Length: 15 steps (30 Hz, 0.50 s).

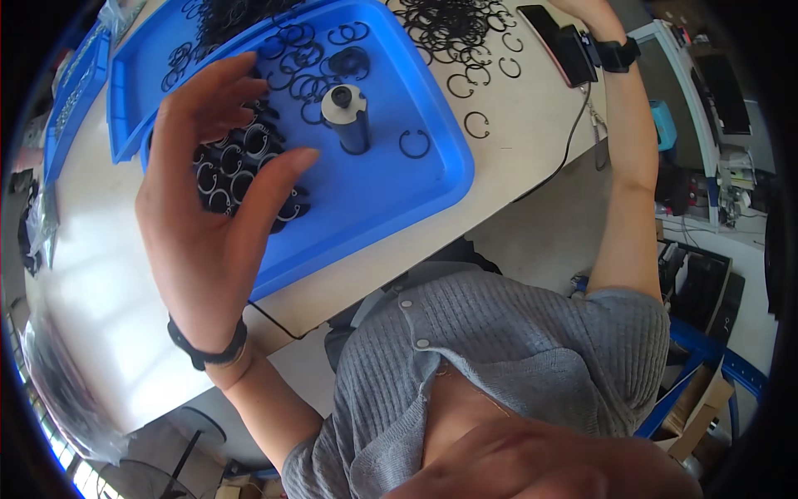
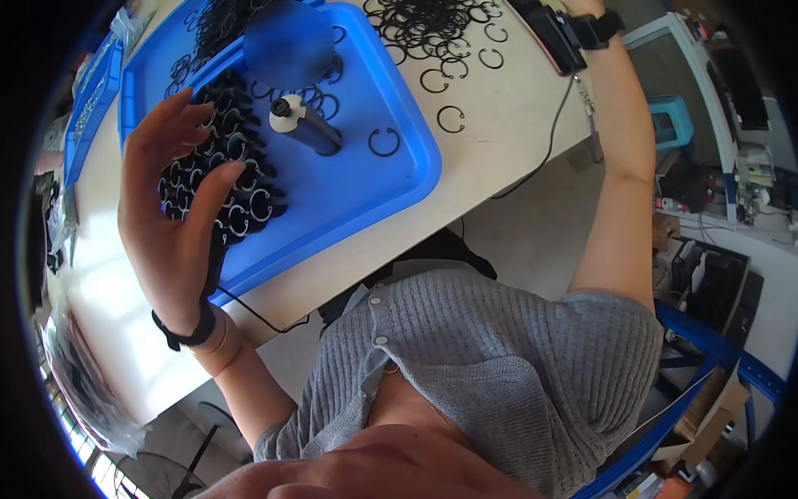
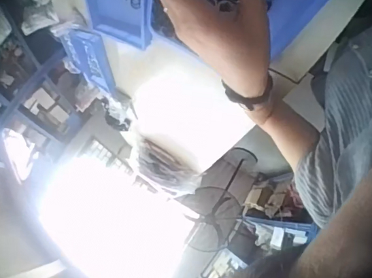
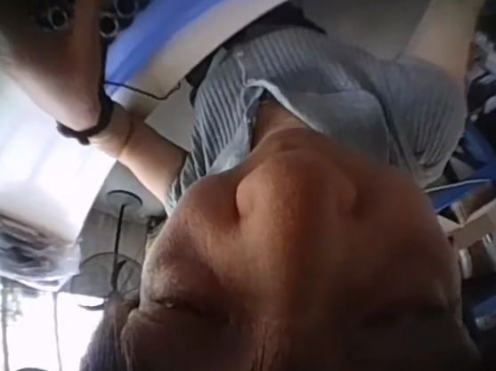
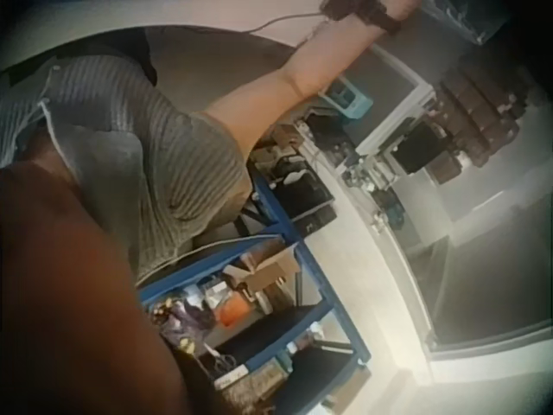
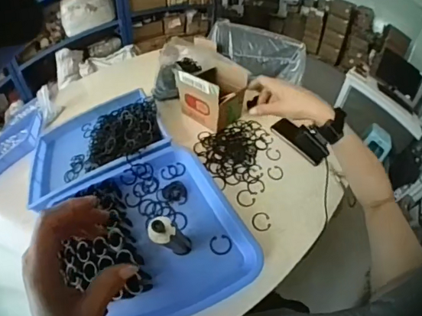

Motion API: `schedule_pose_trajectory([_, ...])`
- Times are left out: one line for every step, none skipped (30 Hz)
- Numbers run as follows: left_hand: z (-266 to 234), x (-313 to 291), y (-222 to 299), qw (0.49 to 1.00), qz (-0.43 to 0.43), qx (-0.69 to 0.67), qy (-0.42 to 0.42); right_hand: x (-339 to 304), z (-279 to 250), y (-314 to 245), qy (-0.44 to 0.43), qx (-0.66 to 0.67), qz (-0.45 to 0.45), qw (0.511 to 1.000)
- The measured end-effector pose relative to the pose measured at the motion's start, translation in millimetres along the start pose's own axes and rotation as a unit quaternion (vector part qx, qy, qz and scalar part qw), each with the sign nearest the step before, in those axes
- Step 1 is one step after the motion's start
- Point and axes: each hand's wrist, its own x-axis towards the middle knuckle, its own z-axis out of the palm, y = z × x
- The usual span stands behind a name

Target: Assembling small rubber gaskets onto a metal component at a workbench.

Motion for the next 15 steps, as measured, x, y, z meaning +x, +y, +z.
schedule_pose_trajectory([-4, -1, 0, 1.000, 0.009, 0.010, 0.001, -11, -3, 18, 0.022, -0.091, 0.016, 0.996])
schedule_pose_trajectory([-6, -1, 1, 1.000, 0.016, 0.002, 0.003, -13, -8, 56, -0.040, -0.147, 0.034, 0.988])
schedule_pose_trajectory([-9, -2, 2, 1.000, 0.019, 0.015, 0.002, -24, -3, 83, -0.025, -0.198, 0.043, 0.979])
schedule_pose_trajectory([-10, -2, 1, 0.999, 0.023, 0.026, 0.000, -38, 5, 113, -0.010, -0.250, 0.053, 0.967])
schedule_pose_trajectory([-13, -2, 2, 0.999, 0.024, 0.023, 0.005, -50, 8, 150, 0.002, -0.275, 0.007, 0.961])
schedule_pose_trajectory([-15, -6, 1, 0.999, 0.019, 0.038, 0.008, -47, 9, 46, -0.101, -0.213, 0.247, 0.940])
schedule_pose_trajectory([-17, -7, 2, 0.999, 0.036, 0.037, 0.010, -51, 11, 85, -0.075, -0.221, 0.219, 0.947])
schedule_pose_trajectory([-18, -6, 2, 0.999, 0.038, 0.033, 0.012, -57, 18, 140, -0.052, -0.227, 0.188, 0.954])
schedule_pose_trajectory([-18, -6, 2, 0.999, 0.039, 0.033, 0.013, -63, 27, 172, -0.054, -0.228, 0.186, 0.954])
schedule_pose_trajectory([-19, -6, 3, 0.999, 0.038, 0.036, 0.016, -66, 36, 197, 0.025, -0.266, 0.059, 0.962])
schedule_pose_trajectory([-20, -6, 4, 0.998, 0.031, 0.042, 0.019, -63, 37, 206, 0.063, -0.274, -0.013, 0.959])
schedule_pose_trajectory([-20, -6, 4, 0.999, 0.038, 0.033, 0.019, -63, 36, 216, 0.102, -0.289, -0.082, 0.948])
schedule_pose_trajectory([-22, -7, 4, 0.999, 0.041, 0.029, 0.019, -60, 34, 215, 0.050, -0.176, 0.009, 0.983])
schedule_pose_trajectory([-26, -9, 3, 0.998, 0.029, 0.042, 0.027, -56, 33, 202, 0.022, -0.127, 0.045, 0.991])
schedule_pose_trajectory([-24, -7, -6, 0.997, 0.057, 0.044, 0.028, -60, 30, 190, -0.001, -0.086, 0.095, 0.992])
